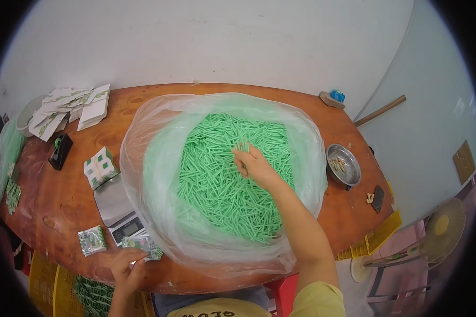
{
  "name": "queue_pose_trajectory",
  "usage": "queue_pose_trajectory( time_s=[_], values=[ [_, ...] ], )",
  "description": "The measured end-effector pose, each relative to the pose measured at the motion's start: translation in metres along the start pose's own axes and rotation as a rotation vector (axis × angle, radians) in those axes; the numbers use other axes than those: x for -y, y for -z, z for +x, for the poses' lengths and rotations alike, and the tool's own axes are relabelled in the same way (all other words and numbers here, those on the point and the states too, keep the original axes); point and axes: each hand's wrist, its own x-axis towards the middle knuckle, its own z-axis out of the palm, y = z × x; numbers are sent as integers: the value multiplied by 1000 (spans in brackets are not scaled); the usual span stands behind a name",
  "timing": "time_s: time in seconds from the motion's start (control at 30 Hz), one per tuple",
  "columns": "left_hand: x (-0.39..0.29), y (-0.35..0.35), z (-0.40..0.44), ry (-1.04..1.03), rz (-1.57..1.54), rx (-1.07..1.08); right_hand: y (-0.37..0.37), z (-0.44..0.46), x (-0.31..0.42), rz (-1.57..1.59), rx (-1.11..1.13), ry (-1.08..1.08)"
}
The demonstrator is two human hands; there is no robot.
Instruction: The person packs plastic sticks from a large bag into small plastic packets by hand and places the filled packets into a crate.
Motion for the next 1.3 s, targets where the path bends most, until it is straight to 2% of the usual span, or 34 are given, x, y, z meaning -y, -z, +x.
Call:
queue_pose_trajectory(
  time_s=[0.07,0.13,0.17,0.23,0.27,0.33,0.37,0.43,0.47,0.53,0.57,0.63,0.67,0.7,0.73,0.8,0.9,0.97,1.0,1.07,1.13,1.2,1.3],
  values=[
    [-2,-3,23,-69,16,-26,6,-11,10,-175,77,11],
    [-17,-18,68,-63,-65,-168,0,-25,6,-492,62,145],
    [-25,-29,104,-295,67,-173,-6,-28,7,-650,59,234],
    [-43,-74,165,-410,111,-68,-20,-33,16,-647,129,271],
    [-46,-103,186,-356,228,50,-24,-36,18,-643,153,276],
    [-51,-152,210,11,44,564,-27,-29,5,-657,62,491],
    [-45,-161,215,-4,-109,480,-25,-26,1,-667,11,599],
    [-34,-171,220,-23,-416,311,-20,-37,30,-512,-160,265],
    [-32,-172,221,98,-580,186,-18,-37,41,-428,-240,104],
    [-25,-177,208,371,-895,-73,-21,-26,37,225,-370,330],
    [-29,-185,198,493,-1079,-25,-29,-24,32,556,-426,431],
    [-41,-199,189,706,-1441,57,-62,-34,29,386,-370,412],
    [-40,-192,192,727,-1400,59,-70,-37,29,301,-345,413],
    [-33,-181,196,753,-1360,57,-64,-31,24,378,-210,466],
    [-26,-168,197,788,-1318,55,-49,-33,24,122,-145,350],
    [-33,-124,194,346,-740,12,-20,-42,33,-379,-12,98],
    [-47,-75,180,206,-655,-52,-23,-41,6,-1101,210,602],
    [-53,-53,157,105,-559,-102,-35,-31,-23,-1372,272,602],
    [-49,-36,141,23,-414,-140,-46,-26,-32,-1495,305,612],
    [-40,4,99,-119,-105,-205,-44,-23,-35,-1475,209,838],
    [-28,24,55,-93,461,-463,-31,-20,-27,-1517,216,839],
    [17,34,7,-225,818,-56,-10,-17,-10,-1517,78,756],
    [17,5,-13,-365,913,222,-3,-15,23,-1441,46,524]
  ],
)
